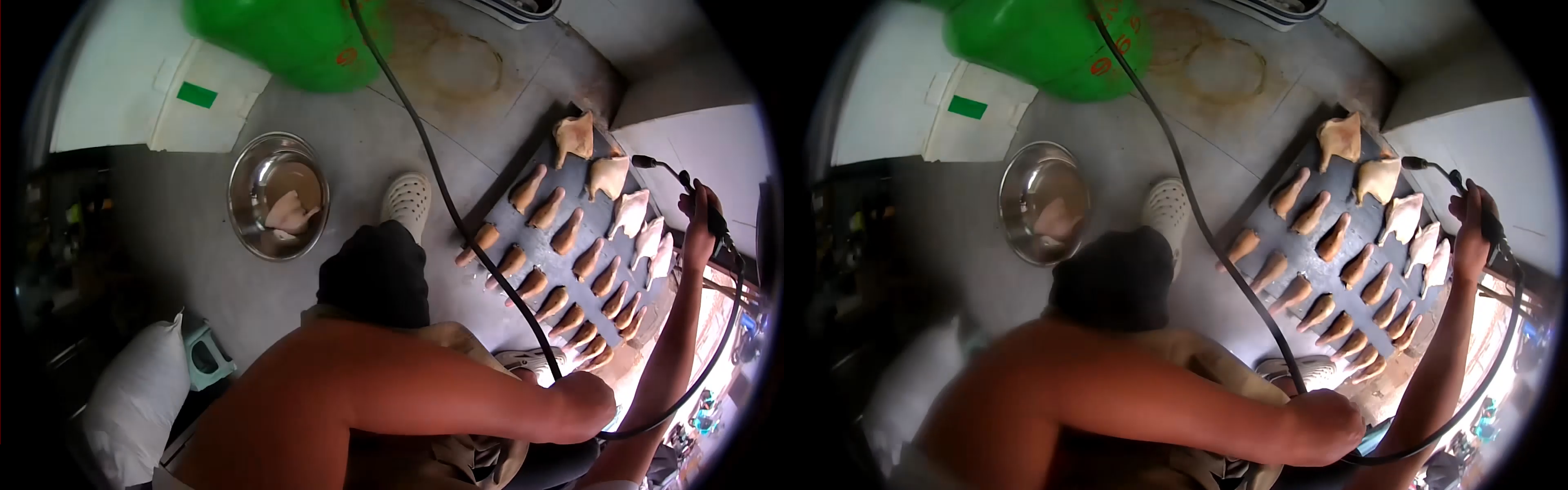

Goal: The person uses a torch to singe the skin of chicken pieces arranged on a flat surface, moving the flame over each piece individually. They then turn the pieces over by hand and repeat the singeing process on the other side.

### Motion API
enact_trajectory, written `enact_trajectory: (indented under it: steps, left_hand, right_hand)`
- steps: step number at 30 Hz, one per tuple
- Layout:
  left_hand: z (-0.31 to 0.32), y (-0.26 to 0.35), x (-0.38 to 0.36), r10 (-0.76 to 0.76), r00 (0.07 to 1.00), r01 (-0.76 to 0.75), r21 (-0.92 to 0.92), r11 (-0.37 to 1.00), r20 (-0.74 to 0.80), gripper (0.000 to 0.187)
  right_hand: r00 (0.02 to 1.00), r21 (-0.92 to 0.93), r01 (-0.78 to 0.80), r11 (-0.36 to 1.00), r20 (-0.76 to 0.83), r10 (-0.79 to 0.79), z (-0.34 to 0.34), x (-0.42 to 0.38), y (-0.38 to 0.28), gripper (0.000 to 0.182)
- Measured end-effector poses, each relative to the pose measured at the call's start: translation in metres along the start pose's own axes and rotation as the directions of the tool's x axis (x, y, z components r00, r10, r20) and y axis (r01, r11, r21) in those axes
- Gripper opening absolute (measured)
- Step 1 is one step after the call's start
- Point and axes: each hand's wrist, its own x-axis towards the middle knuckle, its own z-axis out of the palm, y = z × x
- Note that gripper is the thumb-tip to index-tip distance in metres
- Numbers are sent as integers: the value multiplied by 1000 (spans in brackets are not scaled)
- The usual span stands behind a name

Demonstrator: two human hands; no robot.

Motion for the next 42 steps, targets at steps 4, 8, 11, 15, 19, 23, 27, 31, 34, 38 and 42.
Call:
enact_trajectory:
  steps: [4,8,11,15,19,23,27,31,34,38,42]
  left_hand:
    - [3,1,1,-1,998,0,-24,1000,-61,19]
    - [-13,-6,-11,-25,979,-30,-265,964,-201,15]
    - [-16,-3,-13,10,998,-14,-76,997,-58,13]
    - [-18,0,-18,42,999,-43,86,995,18,12]
    - [-12,-1,-12,64,998,-62,136,989,-15,13]
    - [-19,0,-11,5,999,-5,-1,1000,-46,16]
    - [-24,2,-9,-44,996,37,-93,995,-71,20]
    - [-28,3,-8,-66,997,62,-104,993,-42,20]
    - [-24,1,-8,-44,997,39,-82,996,-56,19]
    - [-16,0,-10,14,996,-15,-10,1000,-83,18]
    - [-15,-1,-10,31,996,-29,27,999,-82,17]
  right_hand:
    - [999,-134,-37,990,-6,36,-2,5,8,28]
    - [1000,-241,8,970,18,-3,-5,1,1,35]
    - [992,108,-48,993,-110,60,16,-6,-18,23]
    - [992,83,-63,995,-107,71,17,-13,-32,23]
    - [991,95,-54,994,-119,65,16,-10,-27,24]
    - [992,70,-54,996,-112,62,18,-6,-25,25]
    - [991,77,-55,995,-115,63,20,-4,-22,24]
    - [993,85,-45,995,-109,54,19,-2,-19,24]
    - [992,88,-50,995,-109,59,19,-2,-19,24]
    - [989,70,-74,995,-124,82,13,-12,-25,24]
    - [986,86,-104,991,-125,114,4,-20,-24,23]
